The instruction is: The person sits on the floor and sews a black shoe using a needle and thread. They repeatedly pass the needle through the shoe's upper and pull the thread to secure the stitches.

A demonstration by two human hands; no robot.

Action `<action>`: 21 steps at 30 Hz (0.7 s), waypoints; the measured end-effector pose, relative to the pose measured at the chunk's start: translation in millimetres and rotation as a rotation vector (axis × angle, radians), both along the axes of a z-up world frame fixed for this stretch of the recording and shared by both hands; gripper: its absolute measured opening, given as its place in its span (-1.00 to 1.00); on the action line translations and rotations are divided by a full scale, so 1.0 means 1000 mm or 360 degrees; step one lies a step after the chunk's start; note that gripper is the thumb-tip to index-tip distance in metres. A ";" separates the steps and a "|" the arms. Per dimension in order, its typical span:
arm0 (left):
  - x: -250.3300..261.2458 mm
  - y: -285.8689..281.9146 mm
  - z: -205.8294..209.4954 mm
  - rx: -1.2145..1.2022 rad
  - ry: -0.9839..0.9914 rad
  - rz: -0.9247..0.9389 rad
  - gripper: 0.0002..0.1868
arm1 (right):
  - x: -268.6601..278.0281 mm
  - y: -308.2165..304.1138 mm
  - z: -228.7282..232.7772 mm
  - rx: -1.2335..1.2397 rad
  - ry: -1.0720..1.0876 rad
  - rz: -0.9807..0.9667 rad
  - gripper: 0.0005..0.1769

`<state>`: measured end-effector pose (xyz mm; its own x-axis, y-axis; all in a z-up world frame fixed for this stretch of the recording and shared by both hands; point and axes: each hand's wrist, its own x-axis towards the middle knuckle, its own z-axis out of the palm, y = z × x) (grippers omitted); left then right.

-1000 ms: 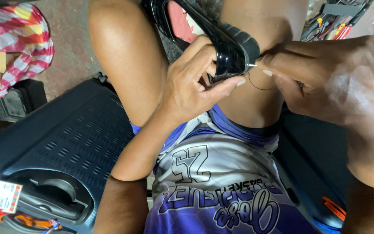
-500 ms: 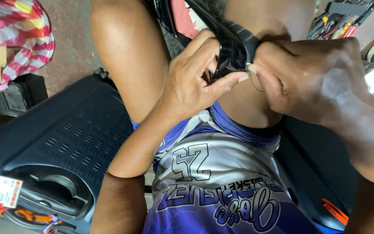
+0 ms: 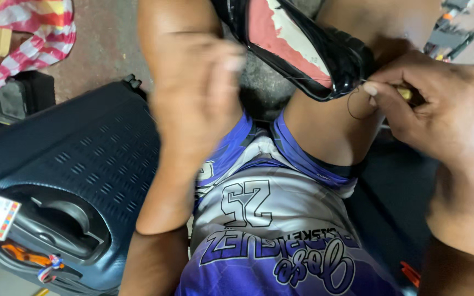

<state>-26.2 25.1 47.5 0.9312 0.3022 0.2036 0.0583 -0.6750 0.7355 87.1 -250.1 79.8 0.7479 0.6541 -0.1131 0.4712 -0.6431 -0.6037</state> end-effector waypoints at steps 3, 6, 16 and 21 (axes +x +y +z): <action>0.019 -0.017 -0.004 -0.0191 0.0115 -0.0502 -0.85 | 0.000 0.007 0.000 0.0021 -0.0056 0.0005 -0.94; 0.047 -0.026 -0.017 -0.0432 0.0353 -0.0834 -0.84 | -0.001 0.008 0.001 -0.0005 -0.0139 0.0105 -0.93; 0.031 -0.005 -0.034 -0.2971 0.0162 -0.0645 -0.84 | -0.001 0.005 -0.002 0.0048 0.0170 -0.0054 -0.92; 0.029 -0.024 -0.039 -0.1297 0.0420 -0.0546 -0.84 | -0.008 0.017 0.000 0.0144 0.0152 0.0018 -0.95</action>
<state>3.2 0.6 8.0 0.9823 -0.0423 -0.1826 0.1841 0.0343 0.9823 79.4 -233.3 80.0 0.7291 0.6731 -0.1239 0.4154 -0.5791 -0.7015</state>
